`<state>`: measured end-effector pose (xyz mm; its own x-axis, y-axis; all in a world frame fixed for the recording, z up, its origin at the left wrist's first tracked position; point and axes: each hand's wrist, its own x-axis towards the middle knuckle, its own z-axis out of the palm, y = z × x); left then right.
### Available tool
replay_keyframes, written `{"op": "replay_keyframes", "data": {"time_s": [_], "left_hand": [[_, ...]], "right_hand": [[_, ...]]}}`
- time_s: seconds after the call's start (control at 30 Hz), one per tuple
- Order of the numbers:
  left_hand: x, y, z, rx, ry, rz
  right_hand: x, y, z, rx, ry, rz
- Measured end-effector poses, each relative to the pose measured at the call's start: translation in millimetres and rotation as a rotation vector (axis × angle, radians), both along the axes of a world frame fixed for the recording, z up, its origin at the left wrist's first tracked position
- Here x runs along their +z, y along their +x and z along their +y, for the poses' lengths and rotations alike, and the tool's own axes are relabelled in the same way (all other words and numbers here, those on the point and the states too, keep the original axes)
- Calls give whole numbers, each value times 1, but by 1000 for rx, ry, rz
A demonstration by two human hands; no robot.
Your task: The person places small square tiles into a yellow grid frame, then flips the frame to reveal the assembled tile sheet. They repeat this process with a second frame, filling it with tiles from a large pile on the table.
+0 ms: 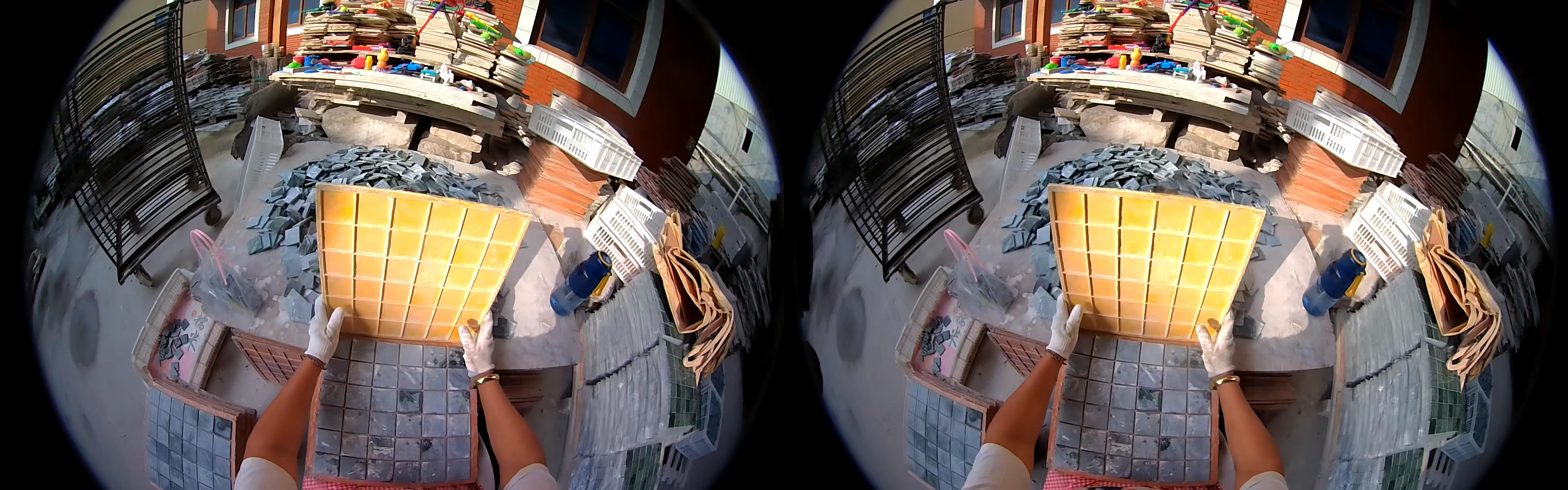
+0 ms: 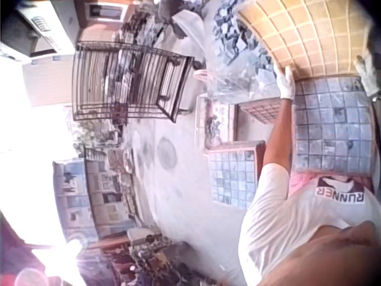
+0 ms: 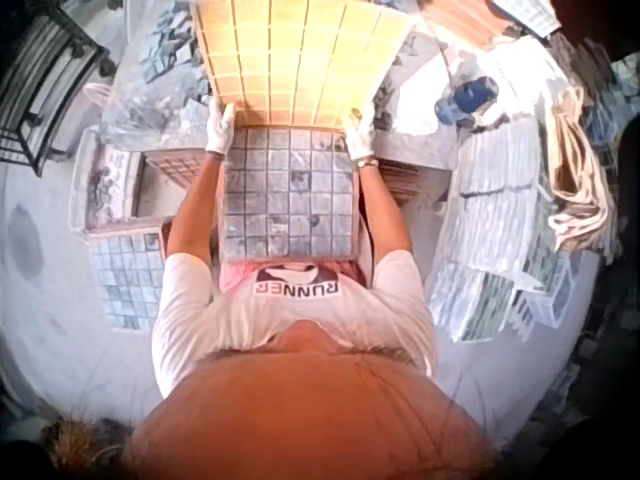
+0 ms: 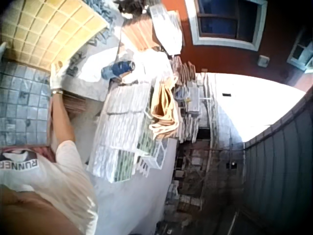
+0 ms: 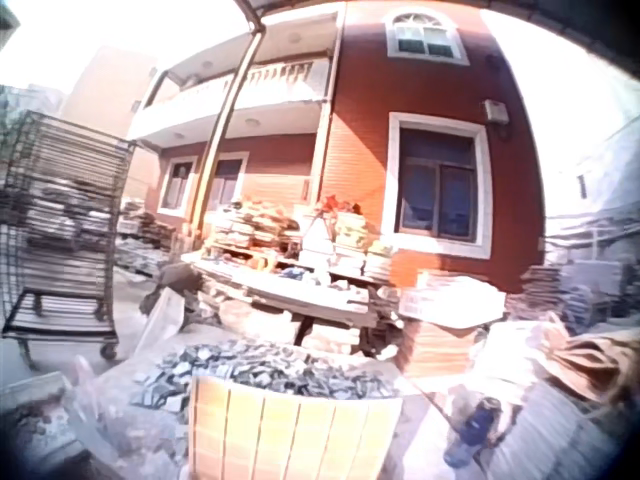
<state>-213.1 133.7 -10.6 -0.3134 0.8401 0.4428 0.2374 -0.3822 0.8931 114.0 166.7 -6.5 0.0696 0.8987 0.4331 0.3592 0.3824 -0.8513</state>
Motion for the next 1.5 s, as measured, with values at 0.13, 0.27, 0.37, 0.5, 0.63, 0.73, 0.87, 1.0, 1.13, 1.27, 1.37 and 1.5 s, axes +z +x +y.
{"op": "replay_keyframes", "data": {"time_s": [0.13,0.27,0.37,0.5,0.63,0.73,0.87,1.0,1.13,1.27,1.37,1.5], "left_hand": [[7,10,27,-19,-51,-369],[45,3,78,30,-152,-301],[42,-22,92,110,-134,-195],[70,3,62,225,-73,456],[36,-12,-45,78,-88,1030],[3,0,-98,-139,-264,1189],[8,28,-78,-82,-334,1298],[6,39,-72,-77,-362,1345],[4,81,-72,-55,-280,1352],[10,127,-64,-137,-301,1283],[14,162,-58,-170,-279,1231],[20,197,-53,-140,-328,1161]], "right_hand": [[28,-8,27,5,-171,192],[49,-12,91,2,-205,274],[84,-41,103,-10,-408,233],[69,-11,102,-56,-315,65],[79,16,26,-152,-77,-164],[36,61,-30,-201,-53,-260],[-15,82,-89,-176,-108,-377],[-28,59,-112,-128,-84,-272],[-31,44,-109,-149,-64,-245],[-32,44,-109,-149,-46,-259],[-24,39,-110,-176,-64,-178],[-45,44,-115,-253,-159,275]]}}
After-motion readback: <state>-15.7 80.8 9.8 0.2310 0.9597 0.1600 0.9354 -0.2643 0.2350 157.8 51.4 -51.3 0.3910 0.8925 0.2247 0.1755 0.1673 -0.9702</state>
